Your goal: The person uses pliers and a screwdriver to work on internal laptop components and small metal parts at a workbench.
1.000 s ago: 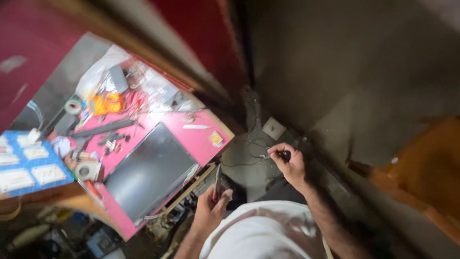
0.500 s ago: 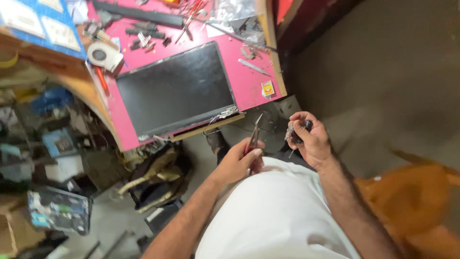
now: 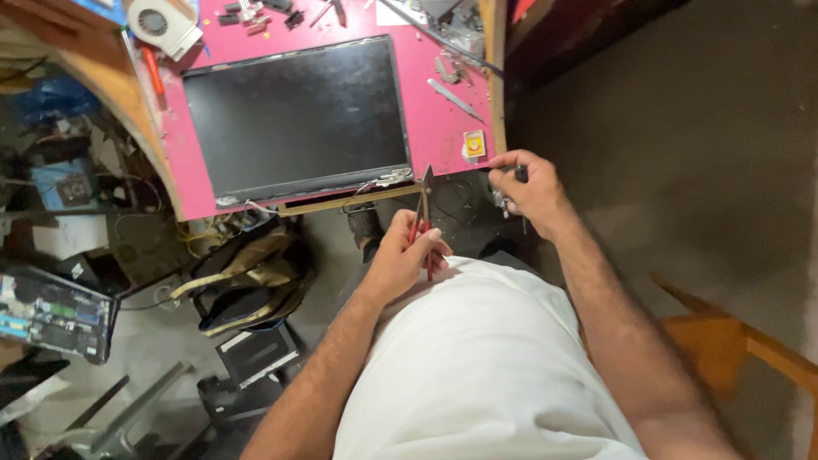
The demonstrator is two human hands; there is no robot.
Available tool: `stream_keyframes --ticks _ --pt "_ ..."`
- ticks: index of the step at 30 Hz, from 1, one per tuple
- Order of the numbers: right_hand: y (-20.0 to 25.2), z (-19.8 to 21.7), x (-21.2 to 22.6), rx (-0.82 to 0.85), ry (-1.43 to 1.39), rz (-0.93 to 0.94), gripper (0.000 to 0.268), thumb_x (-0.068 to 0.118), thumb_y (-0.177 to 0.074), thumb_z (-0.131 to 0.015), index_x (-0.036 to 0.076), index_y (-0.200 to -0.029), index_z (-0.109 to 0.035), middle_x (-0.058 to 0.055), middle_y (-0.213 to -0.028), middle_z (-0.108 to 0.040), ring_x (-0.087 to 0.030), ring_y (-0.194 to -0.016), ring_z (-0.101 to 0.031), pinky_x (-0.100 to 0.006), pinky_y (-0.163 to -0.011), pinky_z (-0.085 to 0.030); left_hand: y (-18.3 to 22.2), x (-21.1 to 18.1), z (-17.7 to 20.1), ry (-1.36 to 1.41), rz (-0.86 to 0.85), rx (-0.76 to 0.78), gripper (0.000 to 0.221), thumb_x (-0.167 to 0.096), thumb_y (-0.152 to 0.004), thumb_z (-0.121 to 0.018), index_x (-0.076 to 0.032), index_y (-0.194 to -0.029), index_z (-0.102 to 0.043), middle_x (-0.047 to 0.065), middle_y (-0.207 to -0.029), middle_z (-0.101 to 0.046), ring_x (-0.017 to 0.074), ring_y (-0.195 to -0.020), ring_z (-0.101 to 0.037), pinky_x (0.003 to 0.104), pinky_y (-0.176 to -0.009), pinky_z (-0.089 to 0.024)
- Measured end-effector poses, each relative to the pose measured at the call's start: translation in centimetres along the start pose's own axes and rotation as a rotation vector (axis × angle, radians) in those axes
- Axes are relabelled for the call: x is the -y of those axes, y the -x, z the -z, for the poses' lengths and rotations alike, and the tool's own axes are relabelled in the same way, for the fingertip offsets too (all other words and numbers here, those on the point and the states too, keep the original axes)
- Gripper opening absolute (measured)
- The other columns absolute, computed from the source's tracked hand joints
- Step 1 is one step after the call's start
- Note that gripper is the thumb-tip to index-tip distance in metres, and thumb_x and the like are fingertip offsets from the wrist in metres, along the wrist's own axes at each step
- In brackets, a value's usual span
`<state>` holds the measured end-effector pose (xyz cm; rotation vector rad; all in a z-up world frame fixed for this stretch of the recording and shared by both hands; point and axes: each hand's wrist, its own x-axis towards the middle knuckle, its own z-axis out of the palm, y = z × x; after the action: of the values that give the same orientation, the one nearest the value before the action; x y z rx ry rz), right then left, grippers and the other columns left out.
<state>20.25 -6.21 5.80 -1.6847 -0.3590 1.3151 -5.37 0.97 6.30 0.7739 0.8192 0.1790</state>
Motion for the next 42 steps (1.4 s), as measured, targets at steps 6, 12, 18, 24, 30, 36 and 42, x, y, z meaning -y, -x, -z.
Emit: stream_keyframes --ticks 6,12,18,24,30,36,42 --pt "-5.1 -3.9 -0.9 -0.403 0.903 0.296 0.051 0.039 -0.071 -0.095 0.005 -0.1 -0.072 -0.019 -0.084 -0.074 -0.036 -0.079 -0.072 -0.047 -0.073 -0.057 0.6 -0.5 2.6 -0.026 0.006 -0.046 0.016 -0.014 -0.105 -0.055 -0.005 -0.108 -0.041 0.015 -0.087 -0.07 0.0164 -0.067 -0.07 0.03 -0.059 -0.058" --pt "-6.7 -5.3 -1.1 -0.448 0.979 0.198 0.039 0.036 -0.079 -0.088 0.008 -0.102 -0.073 -0.022 -0.088 -0.073 -0.042 -0.085 -0.071 -0.051 -0.075 -0.056 1.5 -0.3 2.9 -0.034 0.03 -0.051 0.018 -0.013 -0.104 -0.056 -0.006 -0.108 -0.04 0.013 -0.081 -0.069 0.0161 -0.061 -0.068 0.03 -0.053 -0.055" --pt "-3.9 -6.0 3.0 -0.258 0.883 0.279 0.04 0.032 -0.076 -0.083 0.011 -0.107 -0.071 -0.018 -0.084 -0.073 -0.037 -0.08 -0.073 -0.049 -0.075 -0.057 1.7 -0.2 3.3 0.019 0.04 -0.057 0.019 -0.014 -0.103 -0.056 -0.006 -0.108 -0.039 0.012 -0.08 -0.069 0.0157 -0.06 -0.068 0.029 -0.052 -0.055" --pt "-9.4 -9.2 11.3 -0.239 1.129 0.686 0.032 0.04 -0.091 -0.08 0.011 -0.103 -0.072 -0.021 -0.091 -0.071 -0.042 -0.084 -0.07 -0.052 -0.072 -0.056 1.7 -0.8 2.9 -0.016 0.015 -0.056 0.019 -0.014 -0.103 -0.057 -0.007 -0.109 -0.041 0.012 -0.082 -0.07 0.0149 -0.061 -0.068 0.029 -0.053 -0.054" --pt "-14.5 -7.6 24.3 -0.528 0.97 1.125 0.055 0.038 -0.079 -0.098 0.001 -0.105 -0.066 -0.014 -0.088 -0.074 -0.029 -0.074 -0.072 -0.04 -0.061 -0.058 1.9 -1.5 2.3 -0.084 -0.002 -0.057 0.018 -0.016 -0.103 -0.056 -0.007 -0.108 -0.042 0.012 -0.083 -0.071 0.0143 -0.062 -0.069 0.029 -0.053 -0.055" --pt "-5.3 -7.1 16.8 -0.08 0.088 0.209 0.022 0.028 -0.098 -0.074 0.008 -0.098 -0.065 0.006 -0.069 -0.057 -0.005 -0.053 -0.051 -0.028 -0.041 -0.039 1.4 -1.3 3.1 -0.003 -0.028 -0.074 0.018 -0.017 -0.105 -0.054 -0.006 -0.108 -0.04 0.013 -0.083 -0.07 0.0154 -0.063 -0.069 0.03 -0.053 -0.056" --pt "1.7 -3.4 5.5 0.159 -0.315 -0.075 0.031 0.006 -0.095 -0.064 0.004 -0.126 -0.058 -0.004 -0.099 -0.065 -0.013 -0.082 -0.062 -0.03 -0.068 -0.052 1.0 -0.8 2.6 0.029 -0.042 -0.059 0.019 -0.015 -0.105 -0.054 -0.006 -0.108 -0.038 0.014 -0.083 -0.07 0.0171 -0.064 -0.069 0.031 -0.054 -0.056"
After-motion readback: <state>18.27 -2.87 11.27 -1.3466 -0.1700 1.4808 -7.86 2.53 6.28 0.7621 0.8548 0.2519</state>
